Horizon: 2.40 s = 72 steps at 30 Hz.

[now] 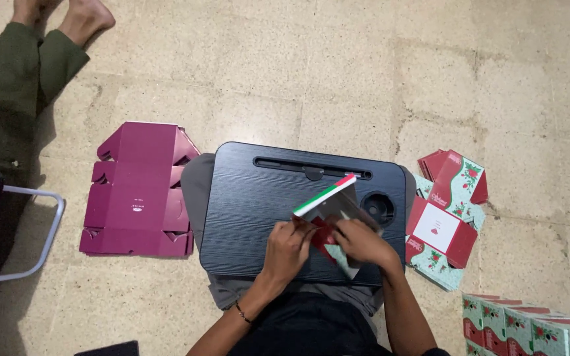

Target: The person assembles a flat-packed cardboard box by folding the flaps and tucking the tabs into slots. They work on a black tray placed on their lap, folding the sides and securing the structure into a finished box.

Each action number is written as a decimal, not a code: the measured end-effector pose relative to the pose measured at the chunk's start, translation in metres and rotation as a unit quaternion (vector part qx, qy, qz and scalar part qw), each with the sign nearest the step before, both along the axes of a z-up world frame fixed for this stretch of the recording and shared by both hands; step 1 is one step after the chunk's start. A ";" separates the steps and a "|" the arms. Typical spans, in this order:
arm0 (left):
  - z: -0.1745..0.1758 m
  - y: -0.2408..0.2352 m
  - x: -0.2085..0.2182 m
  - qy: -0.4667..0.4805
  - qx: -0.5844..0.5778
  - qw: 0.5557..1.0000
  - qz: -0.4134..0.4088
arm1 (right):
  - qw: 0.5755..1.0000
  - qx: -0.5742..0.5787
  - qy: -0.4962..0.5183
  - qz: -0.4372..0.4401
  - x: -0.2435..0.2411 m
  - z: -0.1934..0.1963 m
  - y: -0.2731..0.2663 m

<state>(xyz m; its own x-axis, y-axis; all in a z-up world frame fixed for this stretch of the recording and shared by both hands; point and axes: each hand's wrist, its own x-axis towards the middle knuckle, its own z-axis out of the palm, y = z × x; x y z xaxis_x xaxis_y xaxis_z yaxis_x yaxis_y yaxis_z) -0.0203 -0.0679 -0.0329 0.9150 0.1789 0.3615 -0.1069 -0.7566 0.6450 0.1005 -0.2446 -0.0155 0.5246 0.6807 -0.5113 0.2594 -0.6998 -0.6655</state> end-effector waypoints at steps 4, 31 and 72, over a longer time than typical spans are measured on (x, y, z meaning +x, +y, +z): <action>0.022 -0.009 0.003 -0.028 0.049 0.998 -0.026 | 0.998 -0.002 -0.064 -0.003 0.009 0.014 0.009; 0.007 0.024 0.039 0.133 0.193 0.960 -0.154 | 0.991 0.048 -0.117 0.055 0.017 0.039 0.028; 0.082 0.052 0.042 -0.003 0.016 1.000 -0.022 | 0.853 0.273 -0.436 0.091 0.025 0.023 0.043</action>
